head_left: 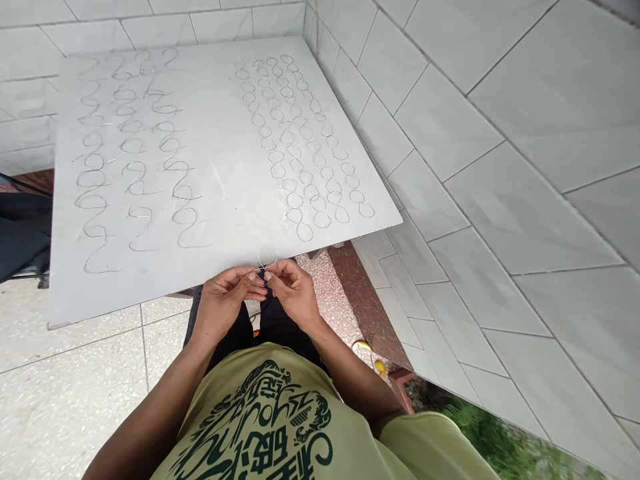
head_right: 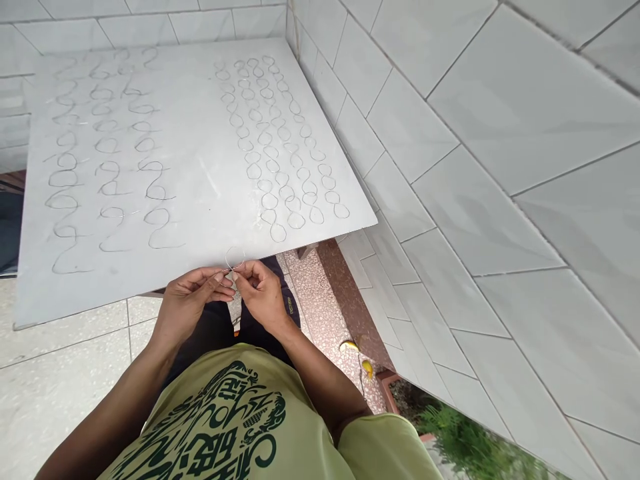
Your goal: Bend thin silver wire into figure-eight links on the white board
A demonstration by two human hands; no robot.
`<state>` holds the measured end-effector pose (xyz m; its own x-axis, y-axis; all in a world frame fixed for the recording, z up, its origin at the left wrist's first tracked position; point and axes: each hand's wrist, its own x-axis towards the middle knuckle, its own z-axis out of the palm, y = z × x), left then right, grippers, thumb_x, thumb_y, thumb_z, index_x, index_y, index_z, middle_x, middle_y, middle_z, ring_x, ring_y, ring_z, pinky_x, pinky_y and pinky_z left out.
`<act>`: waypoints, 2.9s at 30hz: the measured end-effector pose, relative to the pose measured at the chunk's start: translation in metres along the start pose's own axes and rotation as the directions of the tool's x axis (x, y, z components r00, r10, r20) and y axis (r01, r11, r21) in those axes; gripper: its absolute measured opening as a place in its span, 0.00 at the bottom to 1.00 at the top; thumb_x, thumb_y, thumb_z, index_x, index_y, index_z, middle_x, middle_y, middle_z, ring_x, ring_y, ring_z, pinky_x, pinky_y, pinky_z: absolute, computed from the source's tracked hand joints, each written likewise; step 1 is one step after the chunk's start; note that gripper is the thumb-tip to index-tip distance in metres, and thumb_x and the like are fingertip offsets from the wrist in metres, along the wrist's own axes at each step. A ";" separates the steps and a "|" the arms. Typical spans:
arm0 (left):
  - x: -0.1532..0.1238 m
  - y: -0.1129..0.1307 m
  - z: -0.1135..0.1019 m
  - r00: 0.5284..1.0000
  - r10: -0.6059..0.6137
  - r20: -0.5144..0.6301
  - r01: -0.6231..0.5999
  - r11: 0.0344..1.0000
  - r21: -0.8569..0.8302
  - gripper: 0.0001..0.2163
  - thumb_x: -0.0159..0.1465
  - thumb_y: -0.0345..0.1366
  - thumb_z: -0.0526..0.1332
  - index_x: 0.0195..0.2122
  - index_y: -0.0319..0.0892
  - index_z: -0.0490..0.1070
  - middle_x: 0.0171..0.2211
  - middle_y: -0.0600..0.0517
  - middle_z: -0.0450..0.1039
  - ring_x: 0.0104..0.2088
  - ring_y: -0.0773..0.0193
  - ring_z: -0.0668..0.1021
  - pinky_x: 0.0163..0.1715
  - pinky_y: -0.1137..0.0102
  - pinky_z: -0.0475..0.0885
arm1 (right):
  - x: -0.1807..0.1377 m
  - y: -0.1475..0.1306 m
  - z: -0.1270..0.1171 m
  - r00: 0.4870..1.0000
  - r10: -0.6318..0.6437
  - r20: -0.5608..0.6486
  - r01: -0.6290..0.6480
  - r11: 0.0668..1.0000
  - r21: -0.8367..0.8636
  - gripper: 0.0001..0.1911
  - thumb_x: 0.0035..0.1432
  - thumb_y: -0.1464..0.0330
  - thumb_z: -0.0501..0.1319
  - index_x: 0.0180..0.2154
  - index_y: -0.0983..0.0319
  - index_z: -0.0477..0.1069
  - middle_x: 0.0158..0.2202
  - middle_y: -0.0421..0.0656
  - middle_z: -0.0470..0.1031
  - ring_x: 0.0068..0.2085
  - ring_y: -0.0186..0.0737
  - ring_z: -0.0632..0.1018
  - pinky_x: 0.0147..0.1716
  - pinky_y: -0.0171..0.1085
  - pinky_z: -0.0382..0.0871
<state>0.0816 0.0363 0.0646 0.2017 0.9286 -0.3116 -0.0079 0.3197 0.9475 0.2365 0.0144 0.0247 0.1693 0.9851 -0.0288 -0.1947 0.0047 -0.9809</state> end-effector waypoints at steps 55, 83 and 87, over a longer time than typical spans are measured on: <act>-0.019 -0.012 0.003 0.995 0.098 -0.035 -0.093 0.987 0.132 0.12 0.64 0.45 0.69 0.41 0.42 0.80 0.31 0.50 0.82 0.30 0.59 0.84 0.36 0.65 0.81 | 0.007 0.005 0.005 0.963 0.231 -0.142 -0.195 0.954 0.227 0.15 0.55 0.59 0.72 0.26 0.62 0.75 0.27 0.42 0.81 0.22 0.36 0.79 0.17 0.32 0.69; -0.007 -0.010 -0.007 0.995 -0.099 -0.007 0.092 0.944 -0.318 0.13 0.57 0.39 0.76 0.39 0.38 0.81 0.31 0.50 0.80 0.27 0.66 0.81 0.31 0.71 0.79 | -0.005 0.005 0.011 0.962 0.262 -0.083 -0.221 0.917 0.331 0.16 0.57 0.55 0.71 0.35 0.62 0.80 0.28 0.43 0.81 0.25 0.37 0.80 0.19 0.32 0.70; -0.006 -0.004 -0.013 0.984 -0.173 0.029 0.171 0.907 -0.384 0.12 0.56 0.36 0.76 0.39 0.37 0.82 0.30 0.50 0.80 0.26 0.69 0.80 0.28 0.76 0.78 | -0.005 0.007 0.005 0.965 0.254 0.064 -0.260 0.896 0.359 0.15 0.57 0.56 0.72 0.35 0.61 0.80 0.31 0.43 0.81 0.28 0.37 0.80 0.22 0.32 0.71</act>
<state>0.0679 0.0317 0.0613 0.2283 0.8533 -0.4688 -0.3486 0.5213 0.7790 0.2294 0.0108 0.0188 0.0522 0.9629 -0.2648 -0.5653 -0.1901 -0.8027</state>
